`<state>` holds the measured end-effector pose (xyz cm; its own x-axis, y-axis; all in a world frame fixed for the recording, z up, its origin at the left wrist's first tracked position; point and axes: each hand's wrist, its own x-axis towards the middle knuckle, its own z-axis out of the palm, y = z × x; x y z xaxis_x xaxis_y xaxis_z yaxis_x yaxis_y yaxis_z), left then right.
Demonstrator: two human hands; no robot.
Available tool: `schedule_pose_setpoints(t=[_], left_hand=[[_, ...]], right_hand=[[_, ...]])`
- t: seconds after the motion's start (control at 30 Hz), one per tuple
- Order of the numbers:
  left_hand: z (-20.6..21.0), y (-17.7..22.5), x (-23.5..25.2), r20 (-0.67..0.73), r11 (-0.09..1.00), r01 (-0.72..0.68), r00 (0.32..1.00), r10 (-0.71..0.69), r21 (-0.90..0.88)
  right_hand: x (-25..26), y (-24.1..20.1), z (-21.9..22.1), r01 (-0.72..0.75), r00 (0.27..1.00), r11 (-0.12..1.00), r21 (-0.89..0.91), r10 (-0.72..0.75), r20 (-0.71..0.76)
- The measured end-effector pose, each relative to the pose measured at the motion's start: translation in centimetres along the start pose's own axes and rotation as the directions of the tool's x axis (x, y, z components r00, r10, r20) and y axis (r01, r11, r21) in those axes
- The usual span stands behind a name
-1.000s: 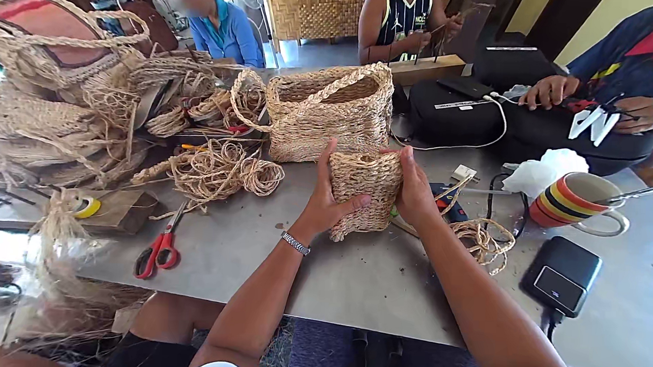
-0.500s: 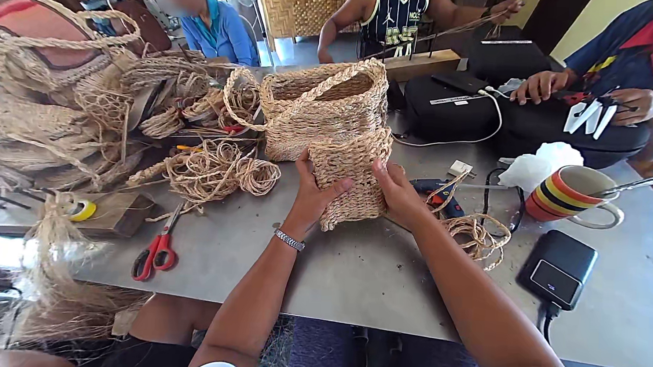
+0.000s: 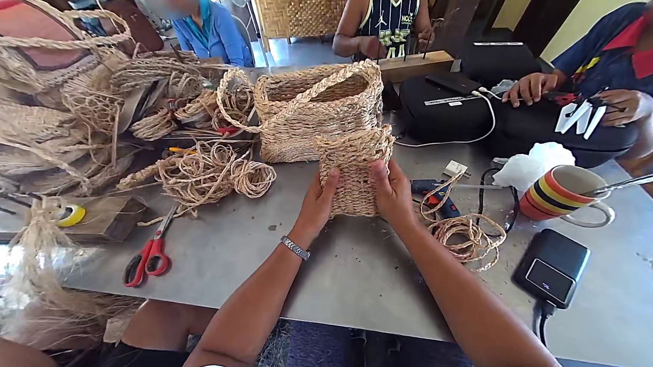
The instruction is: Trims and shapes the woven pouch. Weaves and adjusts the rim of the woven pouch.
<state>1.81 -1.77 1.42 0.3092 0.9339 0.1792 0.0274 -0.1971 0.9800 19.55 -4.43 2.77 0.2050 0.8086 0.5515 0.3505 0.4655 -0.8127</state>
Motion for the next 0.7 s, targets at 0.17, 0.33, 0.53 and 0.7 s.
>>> schedule_pose_setpoints(t=[0.17, 0.33, 0.53, 0.7], left_hand=[[0.7, 0.1, -0.1, -0.150, 0.969, -0.157, 0.971, 0.187, 0.189], [0.6, 0.5, -0.2, -0.193, 0.915, -0.320, 0.909, 0.370, 0.248], [-0.2, 0.4, 0.1, -0.120, 0.895, -0.395, 0.898, 0.424, 0.210], [-1.4, -0.7, 0.9, -0.129, 0.911, -0.234, 0.948, 0.292, 0.340]], right_hand=[[0.0, -0.9, 0.3, -0.195, 0.980, 0.960, 0.202, 0.197, 0.008], [-0.5, -1.5, 0.4, -0.498, 0.866, 0.811, 0.305, 0.482, 0.132], [-0.9, -1.8, 0.5, -0.467, 0.884, 0.840, 0.277, 0.452, 0.119], [-1.0, -1.1, 0.4, 0.021, 0.999, 0.994, -0.111, -0.018, 0.036]])
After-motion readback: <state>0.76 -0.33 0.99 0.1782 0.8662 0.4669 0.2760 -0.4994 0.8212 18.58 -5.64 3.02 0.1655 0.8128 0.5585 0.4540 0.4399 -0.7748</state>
